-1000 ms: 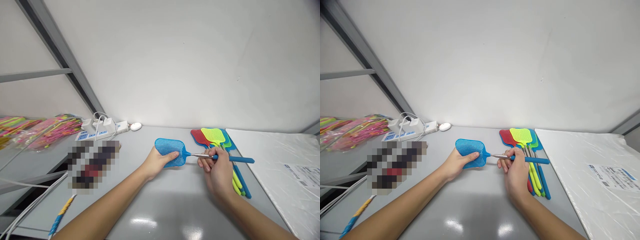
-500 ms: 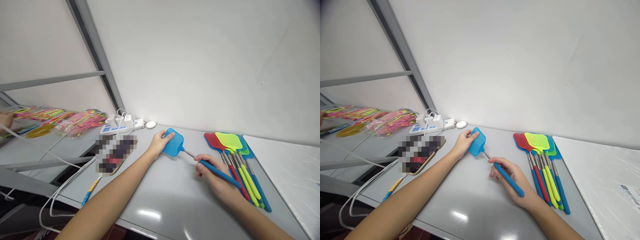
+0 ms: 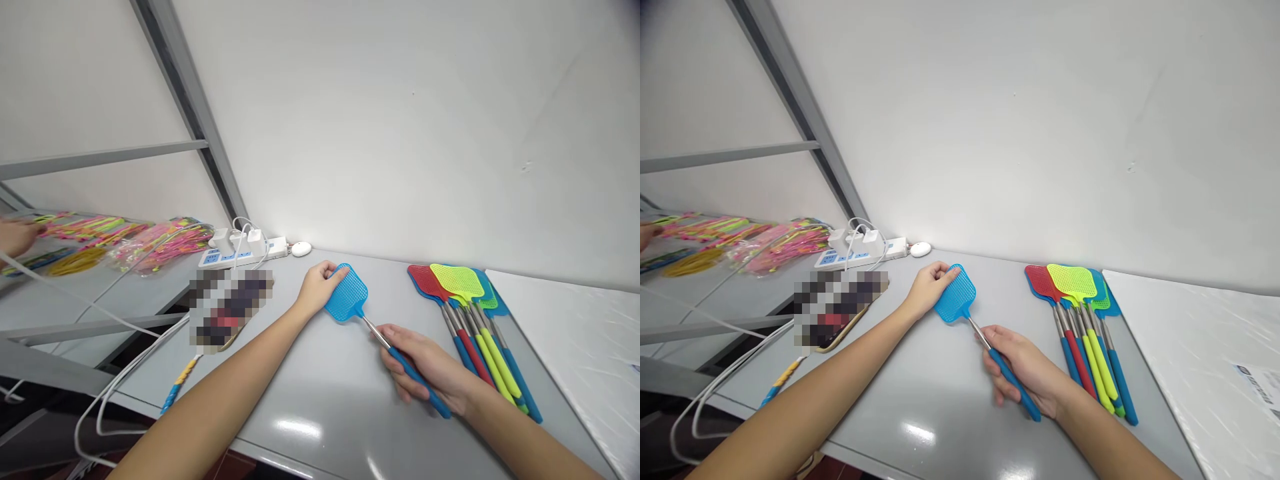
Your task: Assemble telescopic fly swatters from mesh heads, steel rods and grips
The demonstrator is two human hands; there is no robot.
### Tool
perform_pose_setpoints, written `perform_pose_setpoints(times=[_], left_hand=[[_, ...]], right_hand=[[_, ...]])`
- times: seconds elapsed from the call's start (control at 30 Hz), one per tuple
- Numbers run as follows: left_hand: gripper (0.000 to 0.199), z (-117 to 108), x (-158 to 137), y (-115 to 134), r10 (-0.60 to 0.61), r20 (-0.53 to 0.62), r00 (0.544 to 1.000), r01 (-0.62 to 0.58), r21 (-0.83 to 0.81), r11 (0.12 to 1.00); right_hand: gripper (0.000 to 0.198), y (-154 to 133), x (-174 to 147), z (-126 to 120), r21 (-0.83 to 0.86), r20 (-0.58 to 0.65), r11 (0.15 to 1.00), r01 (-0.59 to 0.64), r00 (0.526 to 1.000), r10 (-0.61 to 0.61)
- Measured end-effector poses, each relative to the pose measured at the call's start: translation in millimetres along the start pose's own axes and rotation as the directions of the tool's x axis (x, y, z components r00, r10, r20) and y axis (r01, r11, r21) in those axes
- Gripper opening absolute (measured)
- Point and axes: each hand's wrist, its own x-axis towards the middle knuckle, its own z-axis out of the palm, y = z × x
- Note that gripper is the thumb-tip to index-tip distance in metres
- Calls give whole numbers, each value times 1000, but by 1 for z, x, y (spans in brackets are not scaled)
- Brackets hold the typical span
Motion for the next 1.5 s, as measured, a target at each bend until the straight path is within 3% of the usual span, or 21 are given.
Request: perform_pose_setpoints(times=[0.17,0.27,0.33,0.43,0.5,0.6,0.7,0.8,0.87,0.97,1.1,1.27,1.5], left_hand=[[38,7,-10,8,35,46,998,-38,68,997],[38,4,-11,12,53,47,998,-59,146,987],[37,1,-11,14,56,55,997,-67,216,974],[37,-3,-12,16,74,75,994,-95,340,936],[36,-2,-14,18,115,94,989,-144,409,901],[40,1,-21,25,238,116,964,-263,498,826],[47,8,-33,38,374,192,908,-411,590,695],[40,15,-47,51,465,418,781,-620,606,498],[30,20,-53,55,485,530,696,-714,585,384],[22,25,-55,53,511,563,650,-748,593,298],[14,28,-51,45,535,569,625,-767,574,286],[19,27,-50,42,526,599,603,-789,543,286],[26,29,-56,45,459,695,554,-832,440,339]], right_hand=[[35,-3,0,0,-133,-11,991,-7,1000,5],[37,-3,-2,3,-367,-123,930,2,991,-50],[36,-3,-4,5,-642,-165,765,54,965,-206],[32,-2,-6,5,-949,-87,309,62,891,-446],[33,0,-6,2,-998,-60,53,-38,865,-498],[36,1,-4,-2,-976,-62,-148,-162,850,-523],[34,-3,-3,-6,-952,-57,-212,-220,809,-585],[32,-9,-4,-10,-934,-55,-236,-267,763,-644],[31,-13,-6,-11,-925,-50,-256,-279,759,-649],[29,-17,-7,-12,-919,-30,-289,-267,780,-625],[25,-17,-7,-11,-933,-14,-280,-227,799,-602],[25,-15,-8,-10,-945,-1,-260,-198,797,-604],[24,-17,-11,-10,-887,82,-409,-213,800,-594]])
